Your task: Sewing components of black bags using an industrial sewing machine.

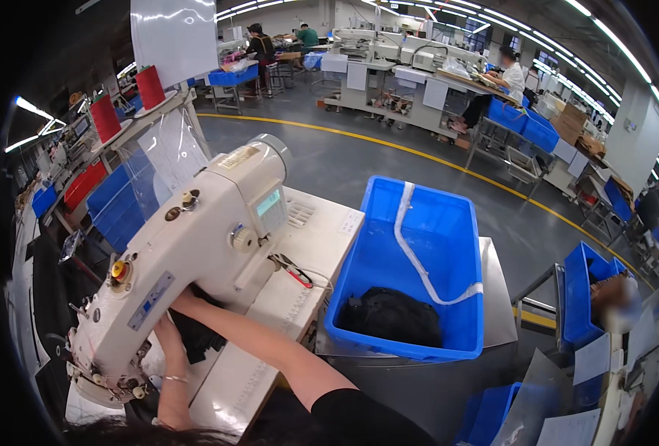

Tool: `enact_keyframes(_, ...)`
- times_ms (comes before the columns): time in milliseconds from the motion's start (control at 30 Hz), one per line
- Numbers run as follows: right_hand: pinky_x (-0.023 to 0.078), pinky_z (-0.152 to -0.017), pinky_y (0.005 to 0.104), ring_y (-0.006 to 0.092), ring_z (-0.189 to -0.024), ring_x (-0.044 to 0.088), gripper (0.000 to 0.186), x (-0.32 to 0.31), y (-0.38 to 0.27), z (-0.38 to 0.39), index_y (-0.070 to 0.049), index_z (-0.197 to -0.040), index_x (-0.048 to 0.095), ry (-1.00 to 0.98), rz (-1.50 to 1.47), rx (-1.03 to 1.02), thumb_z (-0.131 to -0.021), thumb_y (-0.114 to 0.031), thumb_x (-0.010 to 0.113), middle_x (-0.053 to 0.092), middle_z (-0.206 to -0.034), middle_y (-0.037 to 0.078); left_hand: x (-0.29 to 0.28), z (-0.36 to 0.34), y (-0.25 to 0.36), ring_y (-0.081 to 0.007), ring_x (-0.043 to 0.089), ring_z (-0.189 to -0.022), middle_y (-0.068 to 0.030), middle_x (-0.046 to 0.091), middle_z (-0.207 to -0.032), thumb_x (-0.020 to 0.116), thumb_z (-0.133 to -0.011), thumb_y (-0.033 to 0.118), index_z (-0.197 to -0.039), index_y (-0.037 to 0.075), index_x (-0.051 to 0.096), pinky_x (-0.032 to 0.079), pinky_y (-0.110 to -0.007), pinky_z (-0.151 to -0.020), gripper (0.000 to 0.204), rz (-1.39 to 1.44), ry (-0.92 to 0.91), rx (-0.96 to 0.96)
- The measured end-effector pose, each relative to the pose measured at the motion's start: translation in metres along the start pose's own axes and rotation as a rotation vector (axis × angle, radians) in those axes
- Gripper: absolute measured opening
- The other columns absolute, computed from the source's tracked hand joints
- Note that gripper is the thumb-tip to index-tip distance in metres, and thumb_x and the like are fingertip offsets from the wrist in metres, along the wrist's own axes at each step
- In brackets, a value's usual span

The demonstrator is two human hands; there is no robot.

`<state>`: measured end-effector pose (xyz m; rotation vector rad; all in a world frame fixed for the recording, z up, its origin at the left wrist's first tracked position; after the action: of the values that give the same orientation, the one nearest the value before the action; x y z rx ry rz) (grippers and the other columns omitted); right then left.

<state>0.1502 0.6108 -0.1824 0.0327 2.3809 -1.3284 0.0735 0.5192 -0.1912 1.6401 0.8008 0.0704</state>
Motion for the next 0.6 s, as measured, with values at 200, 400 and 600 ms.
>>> enact_keyframes(200, 0.03, -0.045, 0.0244, 0.0083, -0.048, 0.035, 0.024, -0.036, -0.064, 0.078, -0.002, -0.105, 0.054, -0.04, -0.955, 0.589, -0.097, -0.023, 0.045, 0.042, -0.064, -0.001, 0.013, -0.017, -0.004, -0.0371, 0.051, -0.113, -0.0272, 0.056, -0.116, 0.043, -0.096, 0.031, -0.118, -0.005, 0.054, 0.036, -0.041, -0.097, 0.043, -0.336, -0.37, 0.597)
enact_keyframes(400, 0.019, -0.042, 0.0212, 0.0038, -0.047, 0.022, 0.03, -0.14, -0.168, 0.203, -0.001, -0.12, 0.048, -0.094, -1.205, 0.62, -0.102, -0.022, 0.036, 0.027, -0.059, -0.007, 0.043, -0.009, 0.023, -0.0326, 0.04, -0.127, -0.0177, 0.05, -0.132, 0.043, -0.096, 0.037, -0.137, 0.01, 0.043, 0.021, -0.044, -0.107, 0.049, -0.57, -0.551, 0.304)
enact_keyframes(600, 0.02, -0.043, 0.0203, 0.0043, -0.048, 0.026, 0.028, -0.15, -0.163, 0.201, -0.002, -0.116, 0.051, 0.03, -1.295, 0.61, -0.101, -0.022, 0.037, 0.03, -0.06, -0.004, 0.016, -0.01, 0.011, -0.0367, 0.041, -0.124, -0.021, 0.052, -0.128, 0.043, -0.097, 0.033, -0.131, 0.005, 0.048, 0.026, -0.043, -0.106, 0.044, -0.452, -0.377, 0.33)
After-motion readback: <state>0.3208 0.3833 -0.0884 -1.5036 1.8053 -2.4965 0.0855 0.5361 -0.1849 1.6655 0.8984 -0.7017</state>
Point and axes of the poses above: each hand's wrist, its own z-axis away from the middle knuckle, its own x-axis out of the palm, y = z × x, the point moved 7 cm from there along -z, towards the middle knuckle
